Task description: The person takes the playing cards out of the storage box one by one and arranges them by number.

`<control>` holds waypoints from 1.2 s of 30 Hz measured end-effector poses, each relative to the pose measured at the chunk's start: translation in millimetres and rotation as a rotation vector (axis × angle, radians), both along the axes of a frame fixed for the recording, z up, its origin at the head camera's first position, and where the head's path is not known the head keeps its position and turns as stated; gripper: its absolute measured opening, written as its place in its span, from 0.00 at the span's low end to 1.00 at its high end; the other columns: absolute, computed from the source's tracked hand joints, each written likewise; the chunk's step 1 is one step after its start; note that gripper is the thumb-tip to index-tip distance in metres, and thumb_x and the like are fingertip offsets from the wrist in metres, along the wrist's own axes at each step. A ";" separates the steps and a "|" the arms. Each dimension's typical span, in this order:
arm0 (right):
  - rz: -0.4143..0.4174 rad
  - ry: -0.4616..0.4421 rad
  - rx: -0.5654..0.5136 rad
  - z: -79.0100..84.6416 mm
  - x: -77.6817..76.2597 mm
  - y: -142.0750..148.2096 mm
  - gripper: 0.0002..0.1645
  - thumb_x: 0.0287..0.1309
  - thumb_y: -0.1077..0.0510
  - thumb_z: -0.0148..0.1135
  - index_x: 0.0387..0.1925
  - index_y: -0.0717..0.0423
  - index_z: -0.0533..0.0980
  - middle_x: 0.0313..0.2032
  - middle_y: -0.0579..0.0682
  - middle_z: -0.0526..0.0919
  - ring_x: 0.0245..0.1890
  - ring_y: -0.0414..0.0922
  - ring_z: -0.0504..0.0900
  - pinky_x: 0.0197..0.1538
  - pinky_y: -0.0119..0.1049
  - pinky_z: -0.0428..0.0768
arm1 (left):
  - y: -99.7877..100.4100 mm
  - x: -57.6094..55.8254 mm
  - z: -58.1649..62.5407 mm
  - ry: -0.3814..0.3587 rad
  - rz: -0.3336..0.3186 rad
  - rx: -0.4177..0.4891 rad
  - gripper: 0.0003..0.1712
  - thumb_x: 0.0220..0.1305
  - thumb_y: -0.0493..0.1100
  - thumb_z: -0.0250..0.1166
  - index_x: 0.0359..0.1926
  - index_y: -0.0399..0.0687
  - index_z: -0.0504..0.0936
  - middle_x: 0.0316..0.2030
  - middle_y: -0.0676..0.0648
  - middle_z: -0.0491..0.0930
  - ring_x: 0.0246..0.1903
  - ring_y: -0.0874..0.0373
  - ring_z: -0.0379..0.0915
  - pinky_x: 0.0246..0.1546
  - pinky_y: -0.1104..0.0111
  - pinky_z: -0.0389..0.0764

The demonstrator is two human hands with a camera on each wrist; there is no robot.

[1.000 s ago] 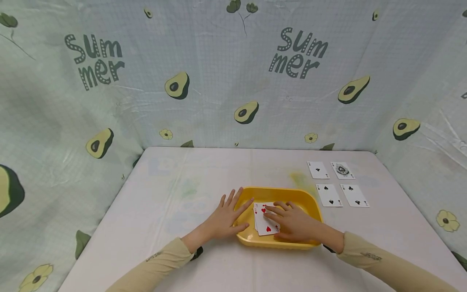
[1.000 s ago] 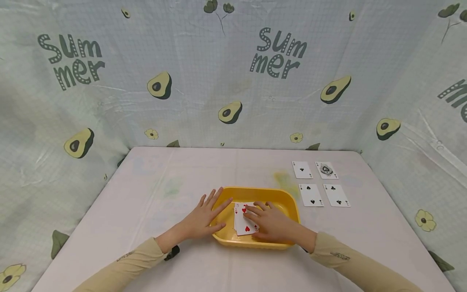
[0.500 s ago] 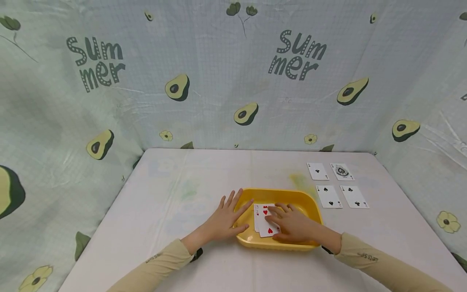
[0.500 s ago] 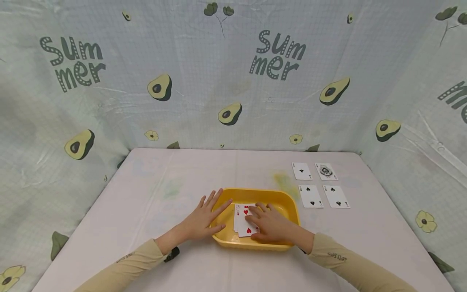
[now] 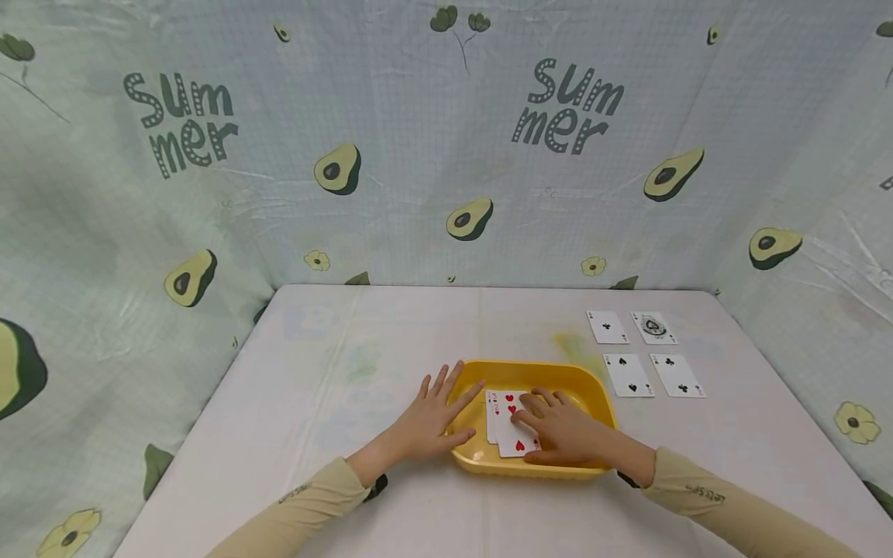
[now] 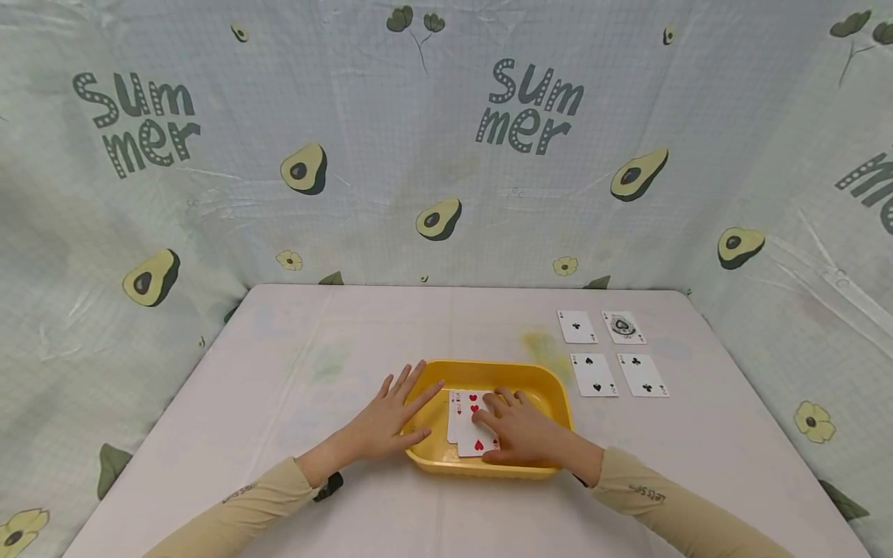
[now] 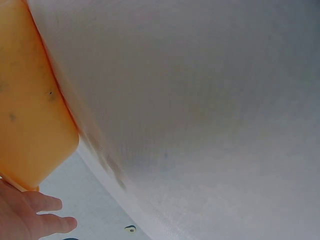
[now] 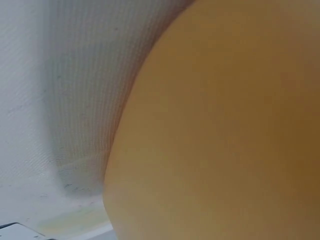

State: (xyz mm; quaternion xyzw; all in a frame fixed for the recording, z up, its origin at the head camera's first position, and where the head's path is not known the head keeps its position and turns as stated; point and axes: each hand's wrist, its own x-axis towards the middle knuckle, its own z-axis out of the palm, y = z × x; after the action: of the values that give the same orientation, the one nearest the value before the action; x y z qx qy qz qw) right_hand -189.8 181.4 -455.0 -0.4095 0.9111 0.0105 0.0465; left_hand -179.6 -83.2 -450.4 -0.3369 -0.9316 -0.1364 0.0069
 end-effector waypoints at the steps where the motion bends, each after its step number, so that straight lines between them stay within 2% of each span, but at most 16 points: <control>1: 0.000 0.007 0.005 -0.6 -0.4 0.1 0.36 0.47 0.28 0.50 0.53 0.42 0.65 0.58 0.52 0.66 0.59 0.54 0.61 0.57 0.52 0.64 | -0.2 0.1 0.0 0.002 0.000 0.001 0.38 0.61 0.62 0.46 0.69 0.62 0.44 0.69 0.39 0.35 0.67 0.37 0.38 0.60 0.41 0.49; 7: 0.002 0.036 0.000 -0.1 -0.8 -0.1 0.39 0.45 0.26 0.51 0.54 0.43 0.65 0.55 0.50 0.68 0.57 0.53 0.62 0.56 0.51 0.65 | -0.7 -0.1 -0.8 0.017 -0.008 0.003 0.38 0.62 0.62 0.46 0.69 0.61 0.43 0.69 0.38 0.36 0.66 0.36 0.40 0.59 0.41 0.51; 18: -0.003 0.122 0.003 2.6 -2.1 -0.6 0.58 0.34 0.20 0.47 0.59 0.56 0.64 0.53 0.49 0.69 0.54 0.48 0.62 0.56 0.44 0.67 | 0.5 -0.1 -4.2 0.022 -0.007 0.003 0.38 0.61 0.62 0.45 0.69 0.62 0.43 0.69 0.39 0.34 0.67 0.36 0.39 0.59 0.41 0.51; 25: 0.009 0.160 -0.032 4.2 -0.8 1.6 0.58 0.34 0.18 0.44 0.58 0.55 0.65 0.52 0.51 0.67 0.53 0.49 0.62 0.55 0.45 0.67 | 1.9 0.7 -4.8 0.004 0.002 0.005 0.38 0.61 0.62 0.45 0.69 0.63 0.43 0.70 0.41 0.31 0.67 0.37 0.39 0.60 0.41 0.50; 32: -0.088 0.162 -0.093 9.9 3.3 5.2 0.55 0.29 0.23 0.60 0.58 0.48 0.65 0.50 0.50 0.66 0.52 0.50 0.60 0.55 0.47 0.66 | 2.4 0.0 -5.8 0.013 0.001 0.005 0.38 0.62 0.62 0.45 0.69 0.62 0.43 0.70 0.40 0.34 0.67 0.36 0.39 0.60 0.41 0.50; 36: -0.132 0.161 -0.095 14.2 4.1 7.7 0.55 0.28 0.26 0.64 0.59 0.47 0.64 0.50 0.50 0.66 0.53 0.50 0.61 0.55 0.48 0.65 | 2.1 -0.3 -5.3 0.014 -0.001 0.002 0.38 0.62 0.62 0.45 0.69 0.62 0.44 0.70 0.41 0.32 0.66 0.36 0.40 0.60 0.41 0.50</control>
State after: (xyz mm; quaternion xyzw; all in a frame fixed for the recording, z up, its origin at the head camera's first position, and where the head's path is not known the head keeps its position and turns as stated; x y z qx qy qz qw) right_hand -185.7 189.0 -440.8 -0.3483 0.9363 -0.0030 -0.0457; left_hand -179.9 -81.1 -455.7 -0.3382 -0.9312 -0.1350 0.0136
